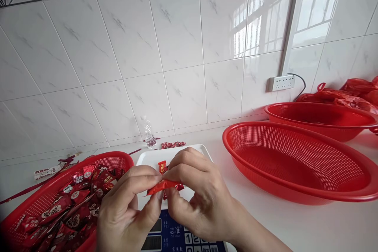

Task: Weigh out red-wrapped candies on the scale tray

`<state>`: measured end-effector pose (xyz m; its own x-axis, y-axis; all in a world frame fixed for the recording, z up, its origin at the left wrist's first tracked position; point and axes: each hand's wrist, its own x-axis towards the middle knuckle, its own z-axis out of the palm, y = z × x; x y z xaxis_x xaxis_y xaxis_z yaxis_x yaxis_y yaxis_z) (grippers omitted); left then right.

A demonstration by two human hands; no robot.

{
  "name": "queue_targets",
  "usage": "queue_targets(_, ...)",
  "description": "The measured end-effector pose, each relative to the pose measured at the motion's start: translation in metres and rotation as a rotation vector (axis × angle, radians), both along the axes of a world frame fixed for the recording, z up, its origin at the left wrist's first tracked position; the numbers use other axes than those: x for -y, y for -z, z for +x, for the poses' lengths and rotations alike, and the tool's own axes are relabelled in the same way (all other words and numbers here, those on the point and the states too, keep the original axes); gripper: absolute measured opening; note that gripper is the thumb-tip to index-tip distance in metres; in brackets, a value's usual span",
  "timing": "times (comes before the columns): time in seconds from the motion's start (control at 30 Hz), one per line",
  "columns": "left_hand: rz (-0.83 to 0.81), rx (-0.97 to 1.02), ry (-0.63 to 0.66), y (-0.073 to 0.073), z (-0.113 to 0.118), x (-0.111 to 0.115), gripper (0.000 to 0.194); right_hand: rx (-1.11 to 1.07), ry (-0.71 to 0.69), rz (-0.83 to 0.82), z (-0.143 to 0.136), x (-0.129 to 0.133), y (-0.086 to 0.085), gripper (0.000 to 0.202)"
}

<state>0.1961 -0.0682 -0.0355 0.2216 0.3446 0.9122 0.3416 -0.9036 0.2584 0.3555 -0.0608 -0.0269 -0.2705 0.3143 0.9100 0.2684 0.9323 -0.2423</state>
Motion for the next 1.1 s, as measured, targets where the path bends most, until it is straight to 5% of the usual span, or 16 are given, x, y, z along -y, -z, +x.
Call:
queue_targets(0.43, -0.318, 0.232, 0.269, 0.0005, 0.0015, 0.0055, 0.012, -0.046, -0.102, -0.174, 0.0014, 0.0082, -0.002, 0.014)
queue_targets(1.1, -0.305, 0.24, 0.303, -0.0021, -0.0027, 0.0074, 0.012, -0.054, -0.149, -0.179, 0.0006, 0.0089, -0.0031, 0.016)
